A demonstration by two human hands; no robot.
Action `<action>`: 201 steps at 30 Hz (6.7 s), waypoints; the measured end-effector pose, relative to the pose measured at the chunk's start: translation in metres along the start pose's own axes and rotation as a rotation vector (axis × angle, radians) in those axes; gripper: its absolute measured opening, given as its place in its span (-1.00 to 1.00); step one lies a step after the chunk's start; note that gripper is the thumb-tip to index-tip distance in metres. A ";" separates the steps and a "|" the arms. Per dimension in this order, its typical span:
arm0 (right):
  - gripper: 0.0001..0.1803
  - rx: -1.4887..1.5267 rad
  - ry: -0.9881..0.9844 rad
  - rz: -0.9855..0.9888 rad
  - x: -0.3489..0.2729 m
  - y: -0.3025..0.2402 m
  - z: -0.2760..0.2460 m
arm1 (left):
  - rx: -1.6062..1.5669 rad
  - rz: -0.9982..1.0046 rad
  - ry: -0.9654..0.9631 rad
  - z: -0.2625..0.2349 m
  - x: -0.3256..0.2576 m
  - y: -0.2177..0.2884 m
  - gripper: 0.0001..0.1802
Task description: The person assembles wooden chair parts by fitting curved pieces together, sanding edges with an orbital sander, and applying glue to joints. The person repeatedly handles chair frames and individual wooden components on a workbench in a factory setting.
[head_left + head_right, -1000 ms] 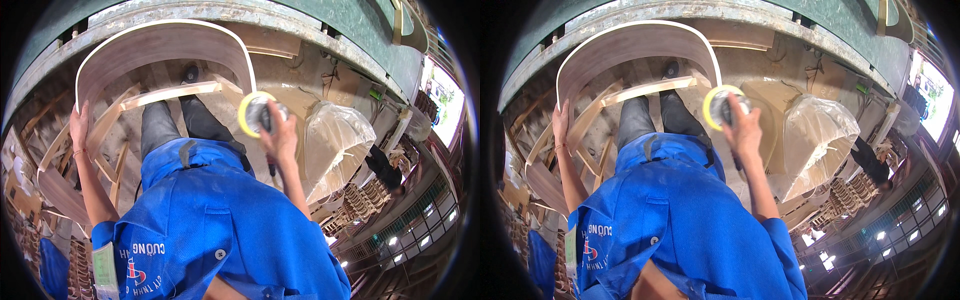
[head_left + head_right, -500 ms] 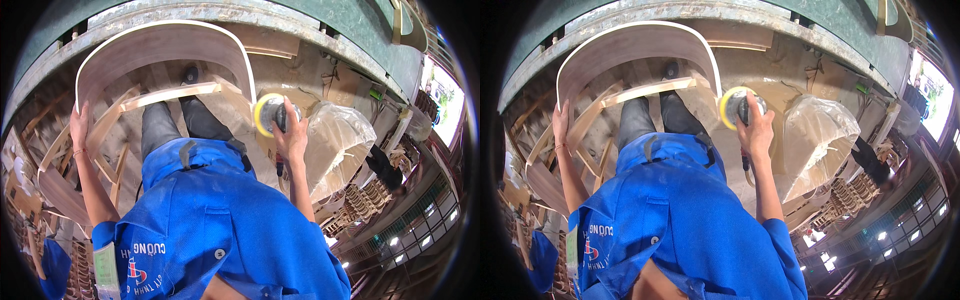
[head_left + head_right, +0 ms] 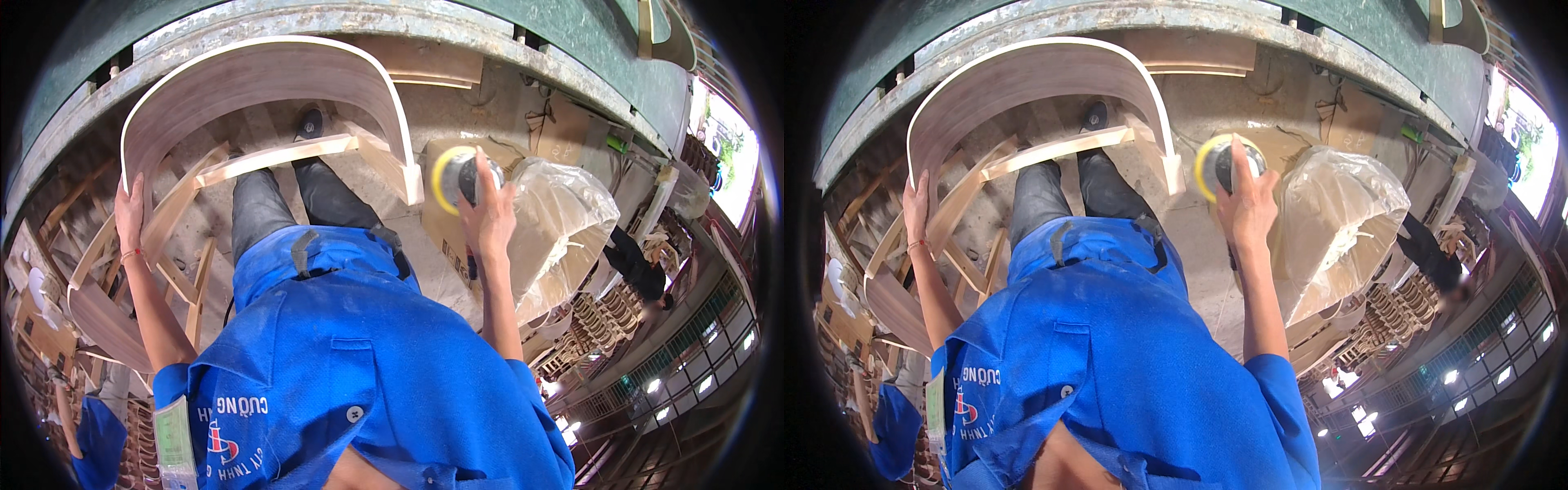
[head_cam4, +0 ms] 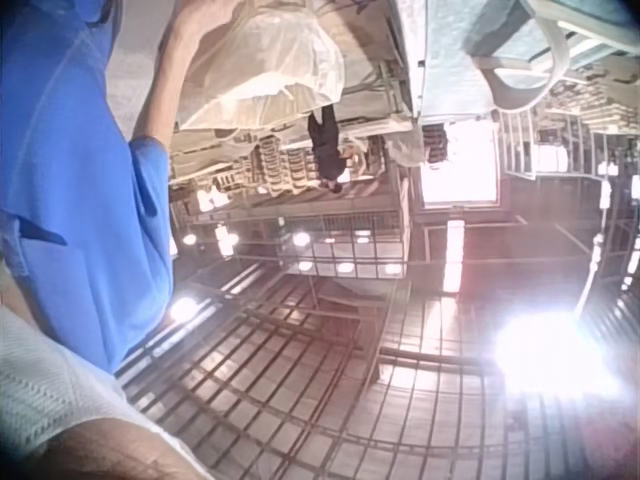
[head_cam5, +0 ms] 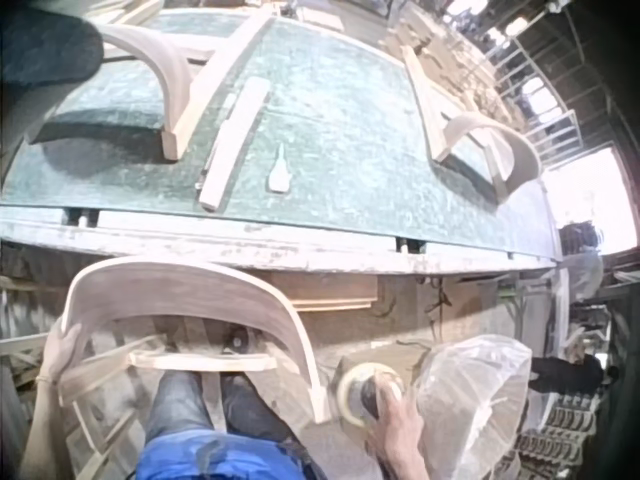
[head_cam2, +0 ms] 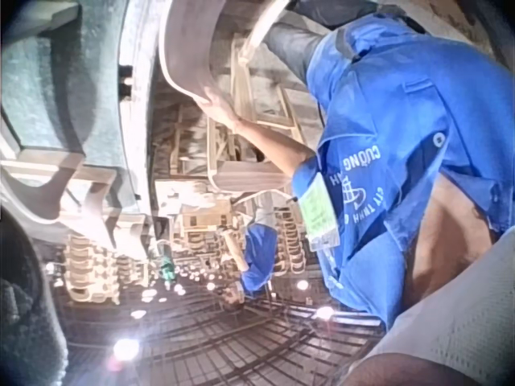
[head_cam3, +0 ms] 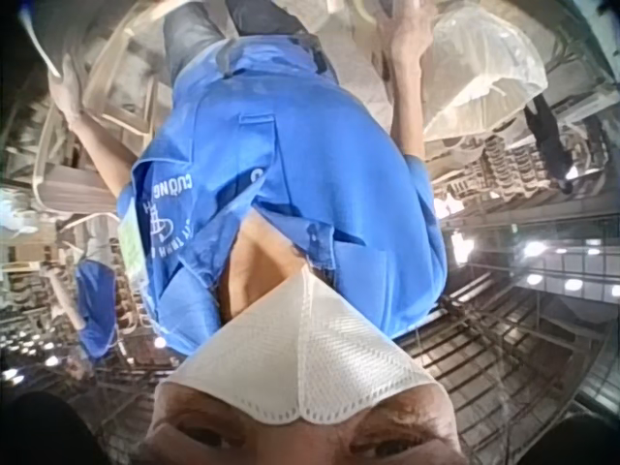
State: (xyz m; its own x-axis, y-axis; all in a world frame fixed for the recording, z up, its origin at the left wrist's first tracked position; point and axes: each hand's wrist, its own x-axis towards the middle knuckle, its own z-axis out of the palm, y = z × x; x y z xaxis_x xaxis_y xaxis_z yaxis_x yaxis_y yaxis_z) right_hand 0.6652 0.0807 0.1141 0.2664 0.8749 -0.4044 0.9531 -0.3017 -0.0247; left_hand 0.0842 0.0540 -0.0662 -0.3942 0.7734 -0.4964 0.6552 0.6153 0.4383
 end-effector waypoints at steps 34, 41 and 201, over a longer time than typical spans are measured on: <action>-0.12 0.280 -0.214 -0.146 -0.026 -0.011 -0.001 | -0.144 0.010 -0.022 0.000 -0.005 0.016 -0.49; -0.11 1.099 -0.326 -0.011 0.028 0.058 0.052 | -0.293 -0.028 -0.087 0.001 -0.004 0.020 -0.48; 0.01 1.780 -0.408 -0.606 -0.083 -0.179 -0.061 | -0.991 0.167 -0.376 -0.095 -0.070 -0.034 -0.65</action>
State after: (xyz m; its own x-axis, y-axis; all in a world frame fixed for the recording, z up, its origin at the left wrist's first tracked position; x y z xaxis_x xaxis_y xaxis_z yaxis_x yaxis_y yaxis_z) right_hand 0.4812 0.0852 0.2080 -0.2910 0.9471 -0.1351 -0.4012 -0.2490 -0.8815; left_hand 0.0282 -0.0067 0.0252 -0.0132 0.8667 -0.4986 -0.1988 0.4864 0.8508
